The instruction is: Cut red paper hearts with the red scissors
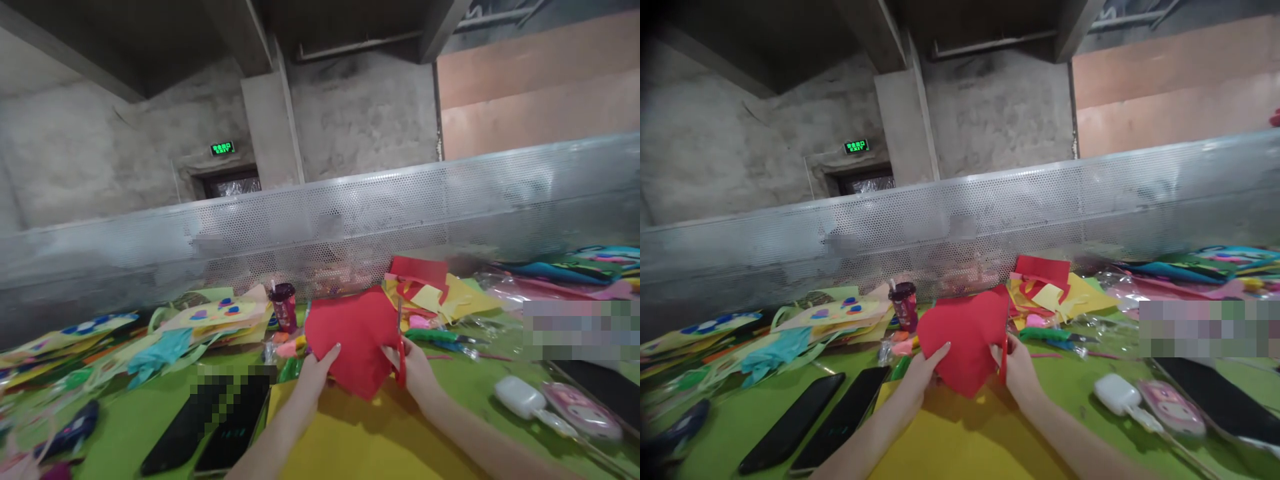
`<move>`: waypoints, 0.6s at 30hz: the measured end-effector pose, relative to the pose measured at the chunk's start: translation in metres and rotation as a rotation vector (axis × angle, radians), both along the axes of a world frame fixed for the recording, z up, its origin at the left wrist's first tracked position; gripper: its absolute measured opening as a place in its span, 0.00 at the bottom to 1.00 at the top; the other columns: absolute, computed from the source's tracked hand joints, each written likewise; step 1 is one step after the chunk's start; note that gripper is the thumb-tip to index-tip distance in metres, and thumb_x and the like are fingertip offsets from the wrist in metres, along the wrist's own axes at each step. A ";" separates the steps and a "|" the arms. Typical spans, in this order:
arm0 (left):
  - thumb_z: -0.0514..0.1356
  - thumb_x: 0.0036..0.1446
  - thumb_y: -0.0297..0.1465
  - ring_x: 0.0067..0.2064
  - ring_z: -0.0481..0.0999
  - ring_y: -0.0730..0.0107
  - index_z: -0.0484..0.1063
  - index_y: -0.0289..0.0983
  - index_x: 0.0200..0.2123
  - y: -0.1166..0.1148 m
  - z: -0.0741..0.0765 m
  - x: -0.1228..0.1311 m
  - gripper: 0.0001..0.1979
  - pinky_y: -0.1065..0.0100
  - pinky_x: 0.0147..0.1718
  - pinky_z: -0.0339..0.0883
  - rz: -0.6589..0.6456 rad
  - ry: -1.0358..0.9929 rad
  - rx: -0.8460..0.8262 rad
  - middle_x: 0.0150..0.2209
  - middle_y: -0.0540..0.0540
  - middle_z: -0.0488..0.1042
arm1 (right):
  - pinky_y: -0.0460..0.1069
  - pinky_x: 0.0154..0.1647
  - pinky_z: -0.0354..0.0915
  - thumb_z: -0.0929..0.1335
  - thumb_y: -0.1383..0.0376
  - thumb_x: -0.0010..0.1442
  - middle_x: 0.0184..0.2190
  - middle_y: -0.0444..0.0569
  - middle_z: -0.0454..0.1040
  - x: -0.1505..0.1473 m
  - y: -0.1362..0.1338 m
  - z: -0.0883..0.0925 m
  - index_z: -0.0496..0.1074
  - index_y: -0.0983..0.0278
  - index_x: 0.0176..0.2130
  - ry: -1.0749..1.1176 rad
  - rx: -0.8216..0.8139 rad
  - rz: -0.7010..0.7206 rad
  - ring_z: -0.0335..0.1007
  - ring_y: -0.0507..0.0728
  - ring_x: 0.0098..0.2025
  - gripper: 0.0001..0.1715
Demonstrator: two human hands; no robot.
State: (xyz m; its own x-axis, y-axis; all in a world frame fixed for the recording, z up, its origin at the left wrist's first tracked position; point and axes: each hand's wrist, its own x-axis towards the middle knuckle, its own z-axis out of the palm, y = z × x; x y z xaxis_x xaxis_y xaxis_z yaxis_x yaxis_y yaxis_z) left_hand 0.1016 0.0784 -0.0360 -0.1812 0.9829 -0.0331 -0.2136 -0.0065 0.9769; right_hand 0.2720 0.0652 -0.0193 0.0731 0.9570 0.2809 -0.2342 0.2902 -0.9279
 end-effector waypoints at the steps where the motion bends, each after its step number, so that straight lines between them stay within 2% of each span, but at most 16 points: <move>1: 0.66 0.41 0.38 0.25 0.74 0.66 0.71 0.32 0.38 0.000 0.000 0.001 0.21 0.69 0.19 0.66 0.001 -0.031 0.004 0.29 0.42 0.76 | 0.48 0.26 0.65 0.75 0.51 0.30 0.24 0.49 0.75 0.000 0.001 -0.001 0.69 0.64 0.25 0.001 -0.001 0.006 0.68 0.56 0.25 0.25; 3: 0.66 0.42 0.33 0.29 0.75 0.64 0.71 0.32 0.38 0.000 0.000 0.002 0.18 0.69 0.22 0.67 0.008 -0.119 0.022 0.32 0.40 0.77 | 0.49 0.26 0.66 0.75 0.52 0.30 0.26 0.50 0.76 -0.001 0.001 -0.001 0.68 0.64 0.25 0.008 -0.001 0.035 0.69 0.57 0.25 0.25; 5: 0.65 0.44 0.34 0.28 0.75 0.65 0.70 0.34 0.38 -0.002 0.002 0.002 0.17 0.70 0.22 0.67 0.027 -0.194 0.000 0.32 0.41 0.77 | 0.50 0.28 0.66 0.74 0.51 0.32 0.26 0.51 0.76 -0.002 -0.002 0.001 0.68 0.64 0.25 0.018 0.004 0.054 0.70 0.58 0.27 0.24; 7: 0.63 0.45 0.39 0.21 0.71 0.71 0.70 0.36 0.35 -0.005 0.005 0.001 0.15 0.72 0.17 0.62 0.058 -0.202 -0.033 0.25 0.46 0.75 | 0.50 0.29 0.66 0.74 0.51 0.33 0.26 0.51 0.76 -0.003 -0.005 0.002 0.67 0.64 0.25 0.011 0.001 0.038 0.70 0.59 0.27 0.24; 9: 0.62 0.44 0.45 0.14 0.59 0.77 0.67 0.37 0.24 -0.008 0.008 -0.001 0.17 0.75 0.11 0.52 0.028 -0.171 -0.077 0.15 0.52 0.66 | 0.50 0.29 0.66 0.74 0.51 0.34 0.25 0.50 0.75 -0.003 -0.006 0.003 0.67 0.64 0.25 0.003 -0.018 0.012 0.70 0.58 0.26 0.23; 11: 0.59 0.43 0.52 0.11 0.48 0.82 0.57 0.37 0.14 -0.009 0.009 -0.005 0.25 0.76 0.10 0.41 -0.100 -0.139 -0.140 0.10 0.56 0.54 | 0.50 0.28 0.65 0.73 0.52 0.35 0.23 0.49 0.74 -0.002 -0.006 0.001 0.66 0.64 0.26 0.015 -0.049 -0.013 0.68 0.57 0.25 0.23; 13: 0.51 0.42 0.59 0.11 0.41 0.84 0.49 0.38 0.10 -0.006 0.009 -0.010 0.31 0.76 0.10 0.33 -0.268 -0.122 -0.219 0.08 0.56 0.46 | 0.49 0.27 0.64 0.72 0.53 0.37 0.22 0.47 0.72 -0.001 -0.003 -0.002 0.66 0.64 0.28 0.038 -0.064 -0.054 0.66 0.55 0.24 0.22; 15: 0.43 0.42 0.63 0.11 0.39 0.84 0.48 0.38 0.08 -0.002 0.007 -0.015 0.34 0.75 0.11 0.29 -0.390 -0.128 -0.233 0.08 0.56 0.42 | 0.49 0.26 0.64 0.71 0.53 0.39 0.22 0.46 0.70 0.001 -0.002 -0.003 0.65 0.64 0.27 0.029 -0.048 -0.120 0.65 0.54 0.24 0.20; 18: 0.37 0.42 0.63 0.11 0.39 0.83 0.50 0.37 0.06 0.000 0.004 -0.017 0.36 0.74 0.12 0.29 -0.474 -0.140 -0.186 0.07 0.56 0.42 | 0.48 0.27 0.63 0.70 0.53 0.41 0.22 0.45 0.69 0.001 -0.003 -0.002 0.63 0.63 0.25 -0.062 0.005 -0.201 0.63 0.53 0.25 0.18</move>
